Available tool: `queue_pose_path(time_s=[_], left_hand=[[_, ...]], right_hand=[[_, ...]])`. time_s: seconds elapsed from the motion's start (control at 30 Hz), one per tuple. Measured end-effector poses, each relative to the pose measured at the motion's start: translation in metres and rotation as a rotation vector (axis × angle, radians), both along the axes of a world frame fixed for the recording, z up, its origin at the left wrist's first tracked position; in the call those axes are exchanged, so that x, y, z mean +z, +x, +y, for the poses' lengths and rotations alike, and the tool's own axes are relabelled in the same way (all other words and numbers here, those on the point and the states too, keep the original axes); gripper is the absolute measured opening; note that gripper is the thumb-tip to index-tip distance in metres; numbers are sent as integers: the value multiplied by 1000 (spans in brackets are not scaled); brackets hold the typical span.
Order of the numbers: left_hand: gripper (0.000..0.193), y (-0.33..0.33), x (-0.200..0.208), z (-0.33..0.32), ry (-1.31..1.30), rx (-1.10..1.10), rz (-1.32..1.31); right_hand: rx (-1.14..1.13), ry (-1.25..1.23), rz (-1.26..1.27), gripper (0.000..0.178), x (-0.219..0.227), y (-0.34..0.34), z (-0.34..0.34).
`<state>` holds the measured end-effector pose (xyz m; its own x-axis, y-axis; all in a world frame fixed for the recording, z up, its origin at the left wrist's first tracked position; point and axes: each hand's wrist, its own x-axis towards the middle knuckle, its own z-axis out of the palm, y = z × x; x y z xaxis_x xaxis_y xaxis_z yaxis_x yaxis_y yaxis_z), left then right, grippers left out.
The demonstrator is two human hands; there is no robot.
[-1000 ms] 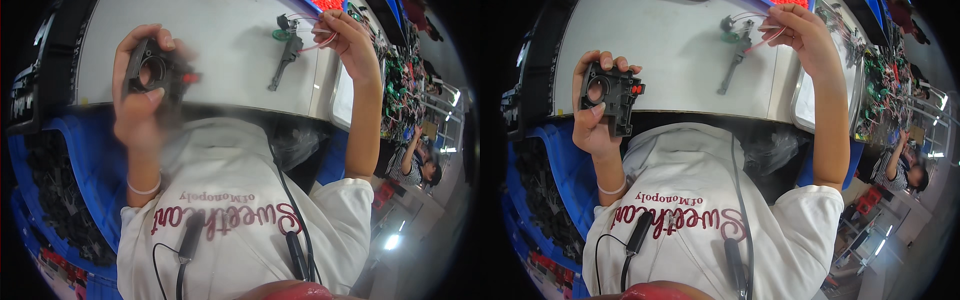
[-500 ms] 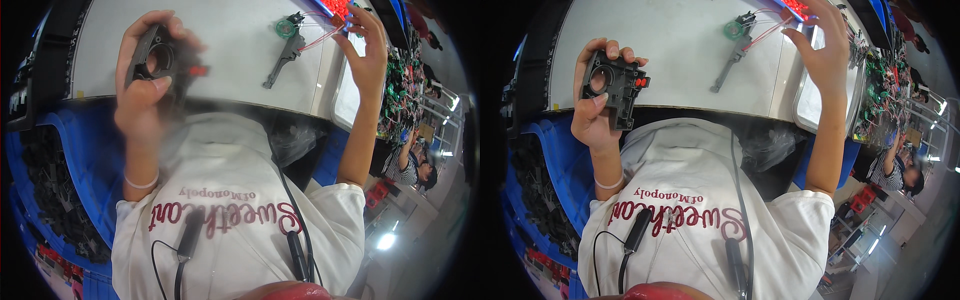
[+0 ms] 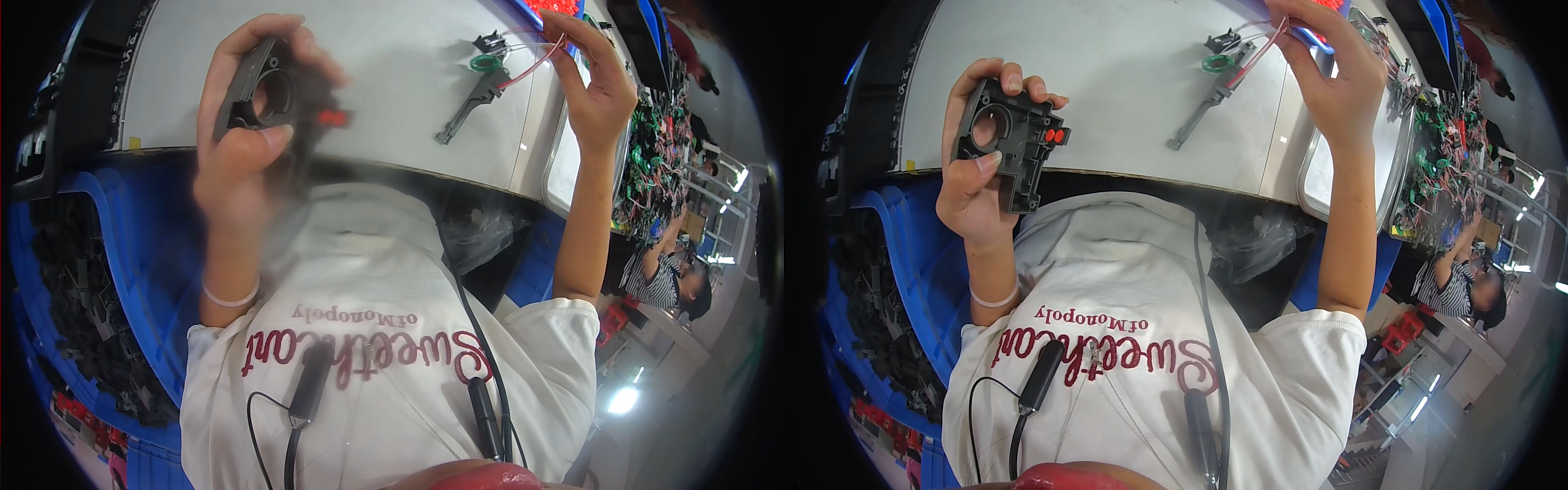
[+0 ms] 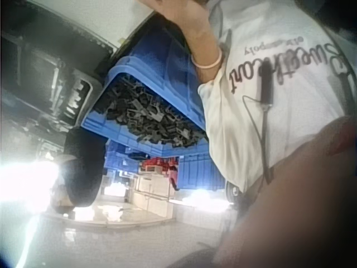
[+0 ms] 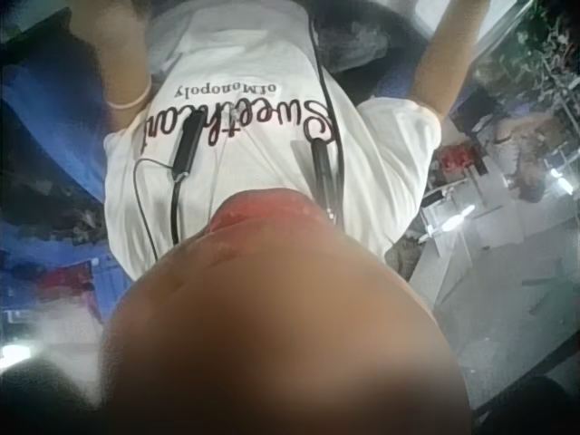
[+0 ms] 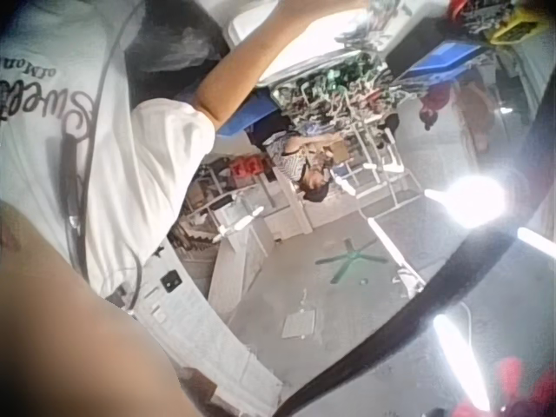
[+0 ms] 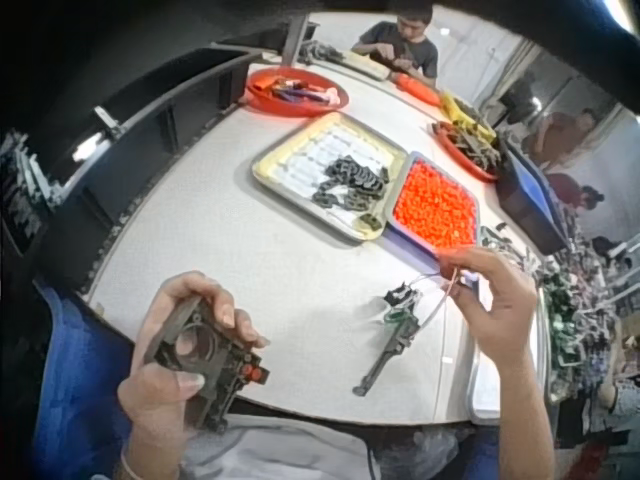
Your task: The recorder assembles electronic toy components by connecting wires, placing speakers, and fitting plastic housings.
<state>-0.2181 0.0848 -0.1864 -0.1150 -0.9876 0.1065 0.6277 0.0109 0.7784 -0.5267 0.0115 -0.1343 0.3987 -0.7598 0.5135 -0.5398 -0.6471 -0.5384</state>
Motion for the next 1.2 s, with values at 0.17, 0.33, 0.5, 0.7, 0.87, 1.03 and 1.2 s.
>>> queue_pose_path(time_s=[0.17,0.33,0.5,0.7,0.87,1.03,1.2], left_hand=[[76,2,0,0,-6,11,-14],[76,5,-9,-4,-92,-13,29],[76,7,-12,-3,-88,0,35],[76,8,-13,-2,-89,0,49],[76,12,-17,-4,-91,-16,58],[76,12,-16,-5,-69,-23,28],[76,6,-9,-4,-40,-45,-13]], right_hand=[[92,219,-144,32,7,-4,-6],[19,266,16,26,33,-14,-4],[-236,105,573,23,75,51,9],[-395,766,125,21,62,32,-13],[47,870,-56,28,13,-27,-23],[20,703,-10,35,9,-17,-5],[-4,165,526,31,25,4,4]])
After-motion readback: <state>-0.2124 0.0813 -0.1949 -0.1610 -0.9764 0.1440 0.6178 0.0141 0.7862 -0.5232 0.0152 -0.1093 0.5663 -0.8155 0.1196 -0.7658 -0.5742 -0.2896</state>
